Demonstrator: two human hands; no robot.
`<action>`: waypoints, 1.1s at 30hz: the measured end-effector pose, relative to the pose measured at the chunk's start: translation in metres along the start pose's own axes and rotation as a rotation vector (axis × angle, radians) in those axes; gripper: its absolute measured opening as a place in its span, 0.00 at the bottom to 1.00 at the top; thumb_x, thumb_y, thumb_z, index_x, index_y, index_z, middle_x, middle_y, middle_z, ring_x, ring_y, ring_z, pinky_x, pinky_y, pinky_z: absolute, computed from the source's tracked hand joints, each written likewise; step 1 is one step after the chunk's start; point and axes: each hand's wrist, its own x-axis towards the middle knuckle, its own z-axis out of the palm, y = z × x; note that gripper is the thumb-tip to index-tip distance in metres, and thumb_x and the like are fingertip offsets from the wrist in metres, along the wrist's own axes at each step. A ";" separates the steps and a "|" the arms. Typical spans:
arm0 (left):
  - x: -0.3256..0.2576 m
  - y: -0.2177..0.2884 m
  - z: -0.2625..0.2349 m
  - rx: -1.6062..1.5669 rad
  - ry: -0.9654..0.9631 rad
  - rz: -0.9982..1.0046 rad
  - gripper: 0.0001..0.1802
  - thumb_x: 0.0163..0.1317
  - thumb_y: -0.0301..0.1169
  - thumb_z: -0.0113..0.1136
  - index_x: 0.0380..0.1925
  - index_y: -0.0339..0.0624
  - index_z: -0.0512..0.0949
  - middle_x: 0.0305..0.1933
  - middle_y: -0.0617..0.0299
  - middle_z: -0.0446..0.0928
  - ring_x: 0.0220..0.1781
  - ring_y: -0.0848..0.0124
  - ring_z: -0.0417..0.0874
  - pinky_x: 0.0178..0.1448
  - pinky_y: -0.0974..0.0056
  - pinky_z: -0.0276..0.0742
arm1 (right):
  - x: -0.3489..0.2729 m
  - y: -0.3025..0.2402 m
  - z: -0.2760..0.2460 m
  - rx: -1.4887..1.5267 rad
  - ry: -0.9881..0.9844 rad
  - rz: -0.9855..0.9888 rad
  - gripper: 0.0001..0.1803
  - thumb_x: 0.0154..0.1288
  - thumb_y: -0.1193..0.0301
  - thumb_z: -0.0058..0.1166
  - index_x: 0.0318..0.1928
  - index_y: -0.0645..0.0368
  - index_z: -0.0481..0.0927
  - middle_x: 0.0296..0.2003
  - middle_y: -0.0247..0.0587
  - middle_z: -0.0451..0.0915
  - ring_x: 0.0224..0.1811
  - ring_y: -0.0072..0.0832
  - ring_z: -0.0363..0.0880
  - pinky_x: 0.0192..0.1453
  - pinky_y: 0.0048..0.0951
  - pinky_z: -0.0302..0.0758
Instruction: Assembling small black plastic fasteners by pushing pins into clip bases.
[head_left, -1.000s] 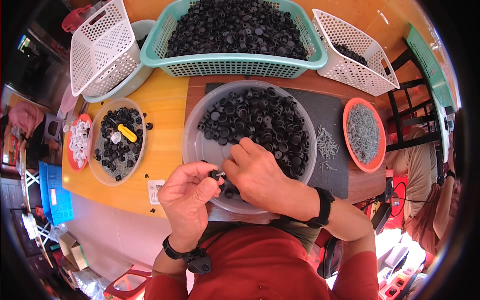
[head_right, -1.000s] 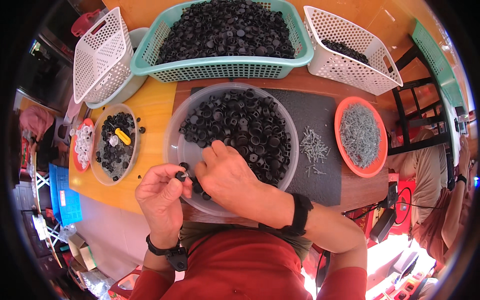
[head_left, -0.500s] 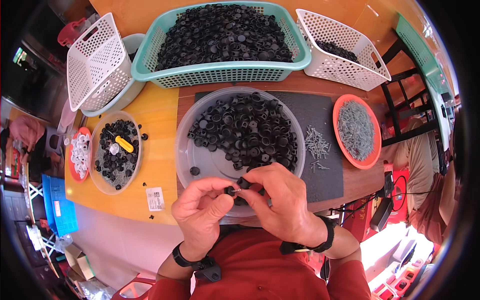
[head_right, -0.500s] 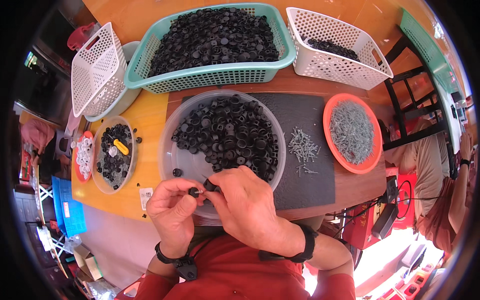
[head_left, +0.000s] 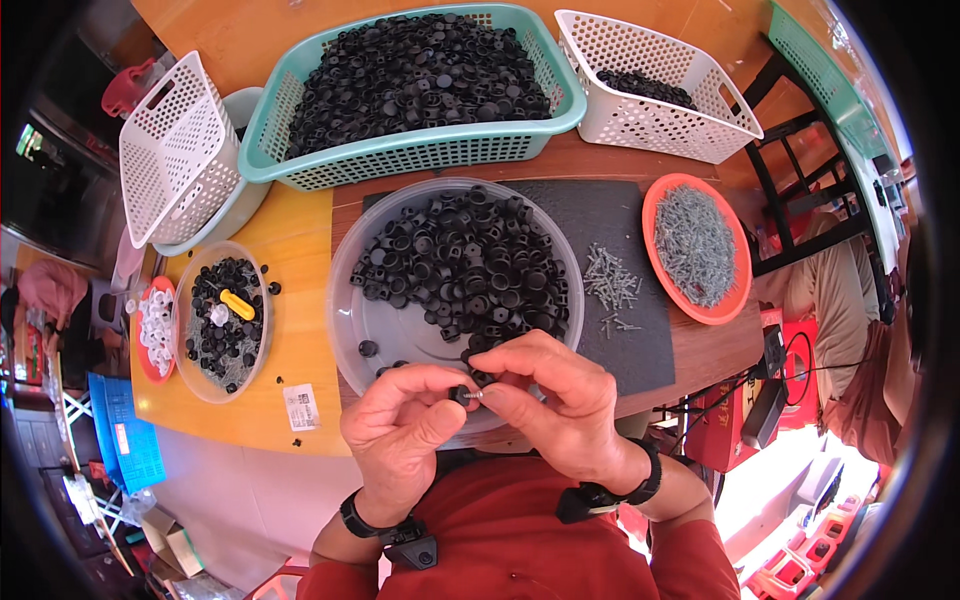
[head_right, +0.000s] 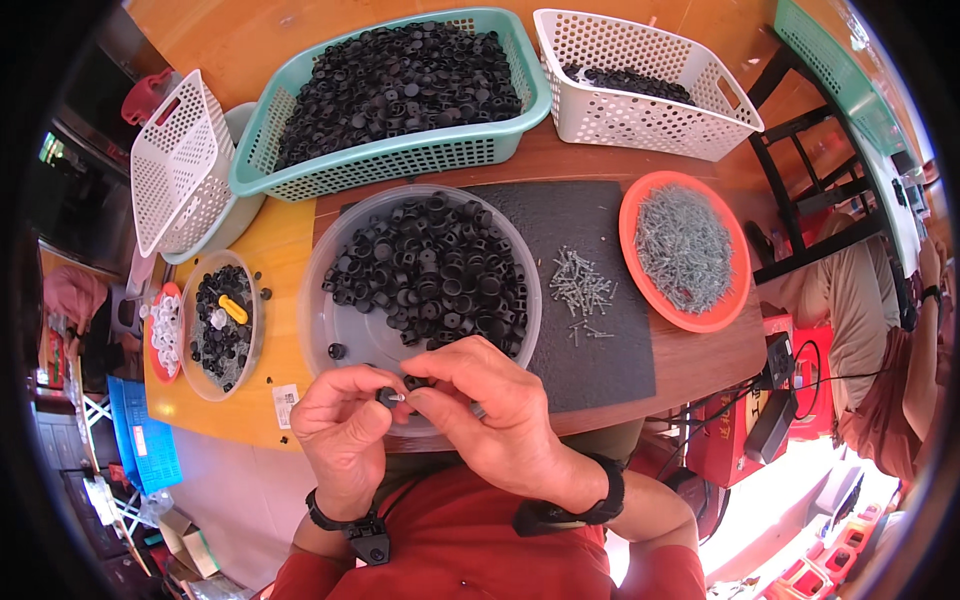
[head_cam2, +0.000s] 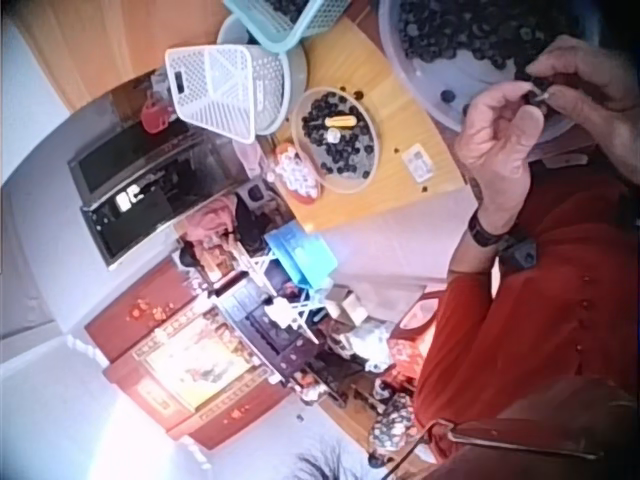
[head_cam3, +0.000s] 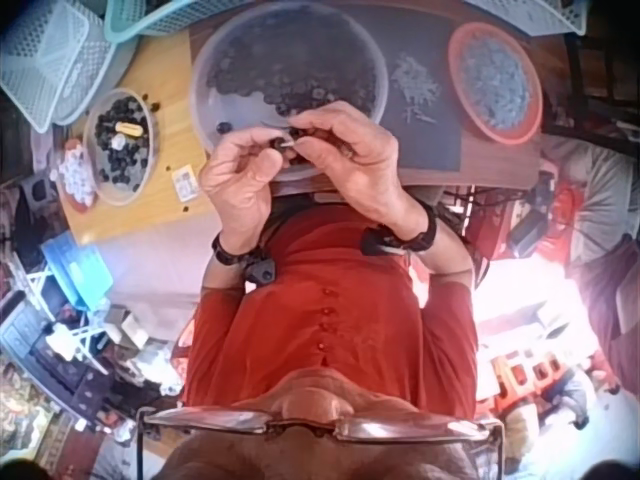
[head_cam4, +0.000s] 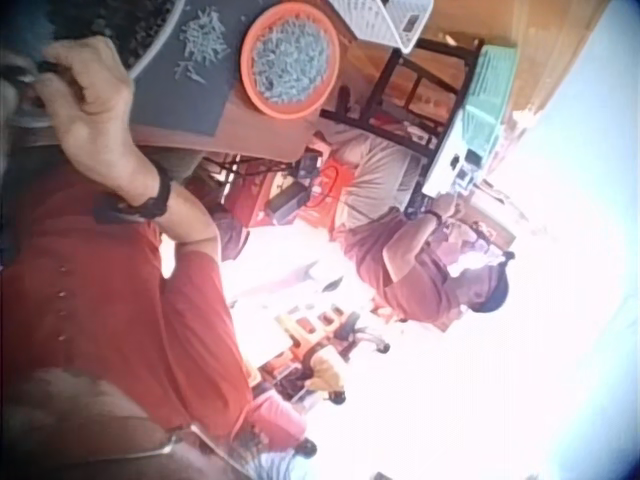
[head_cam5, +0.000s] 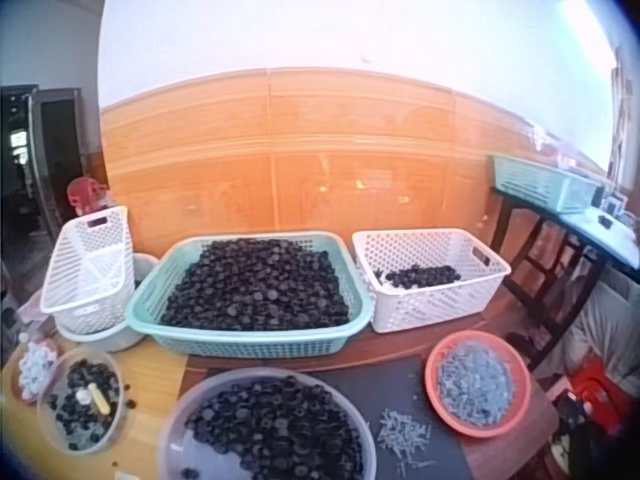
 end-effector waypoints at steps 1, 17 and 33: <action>0.000 0.000 0.001 0.006 -0.012 -0.007 0.16 0.53 0.30 0.68 0.36 0.31 0.75 0.34 0.53 0.79 0.31 0.70 0.78 0.37 0.68 0.76 | -0.001 0.001 -0.002 0.033 -0.028 0.006 0.16 0.56 0.83 0.57 0.47 0.65 0.77 0.35 0.39 0.77 0.33 0.21 0.75 0.35 0.20 0.73; -0.002 0.005 0.003 0.366 -0.093 0.107 0.14 0.51 0.20 0.67 0.39 0.31 0.78 0.37 0.57 0.77 0.37 0.74 0.78 0.41 0.71 0.75 | -0.008 0.004 -0.013 0.718 0.027 0.429 0.15 0.58 0.83 0.55 0.47 0.64 0.77 0.37 0.38 0.81 0.32 0.17 0.75 0.34 0.18 0.76; 0.002 0.010 0.005 0.777 -0.105 0.341 0.15 0.46 0.26 0.71 0.35 0.36 0.80 0.30 0.57 0.79 0.27 0.69 0.78 0.28 0.69 0.74 | -0.011 0.008 -0.009 0.631 0.032 0.399 0.15 0.58 0.83 0.57 0.47 0.64 0.77 0.38 0.37 0.81 0.36 0.17 0.77 0.36 0.17 0.76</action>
